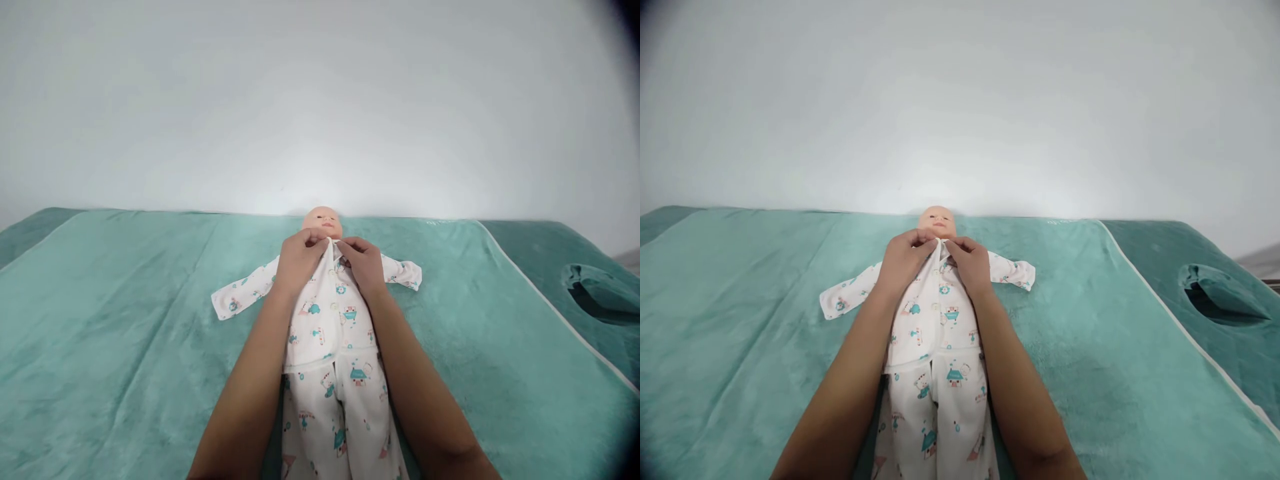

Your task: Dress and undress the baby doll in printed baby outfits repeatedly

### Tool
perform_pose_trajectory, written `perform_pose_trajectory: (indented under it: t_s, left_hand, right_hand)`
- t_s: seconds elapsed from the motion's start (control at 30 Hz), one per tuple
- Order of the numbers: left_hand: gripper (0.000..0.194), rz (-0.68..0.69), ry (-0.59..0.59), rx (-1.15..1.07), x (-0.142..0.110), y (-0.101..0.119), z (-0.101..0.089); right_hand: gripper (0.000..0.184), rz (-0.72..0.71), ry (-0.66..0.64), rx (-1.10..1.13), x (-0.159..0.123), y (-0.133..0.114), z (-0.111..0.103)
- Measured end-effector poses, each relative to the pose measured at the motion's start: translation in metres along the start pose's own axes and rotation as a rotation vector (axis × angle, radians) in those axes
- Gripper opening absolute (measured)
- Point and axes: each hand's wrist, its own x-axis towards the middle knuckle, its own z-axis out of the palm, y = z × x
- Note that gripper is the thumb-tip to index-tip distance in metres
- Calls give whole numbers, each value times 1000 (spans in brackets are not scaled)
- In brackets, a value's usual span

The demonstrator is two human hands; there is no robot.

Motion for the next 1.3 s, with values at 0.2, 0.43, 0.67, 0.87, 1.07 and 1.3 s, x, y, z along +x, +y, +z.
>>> perform_pose_trajectory:
  t_s: [0.2,0.43,0.67,0.87,1.07,1.3]
  left_hand:
    - [13,-35,-5,-34,0,0,11]
    - [9,-54,34,-22,0,-2,11]
    - [9,-89,56,-111,0,0,12]
    - [12,-85,39,-137,2,-4,13]
    - [24,-34,-15,-102,0,-3,12]
    - [23,-44,-4,-67,1,-6,13]
  right_hand:
    - [21,0,-6,88,2,4,-1]
    - [24,-44,-62,52,2,9,-5]
    - [32,-94,-159,23,7,12,-14]
    - [30,-64,-224,27,9,12,-13]
    - [27,-126,-180,-137,5,5,-9]
    - [26,-202,-160,-261,4,3,-6]
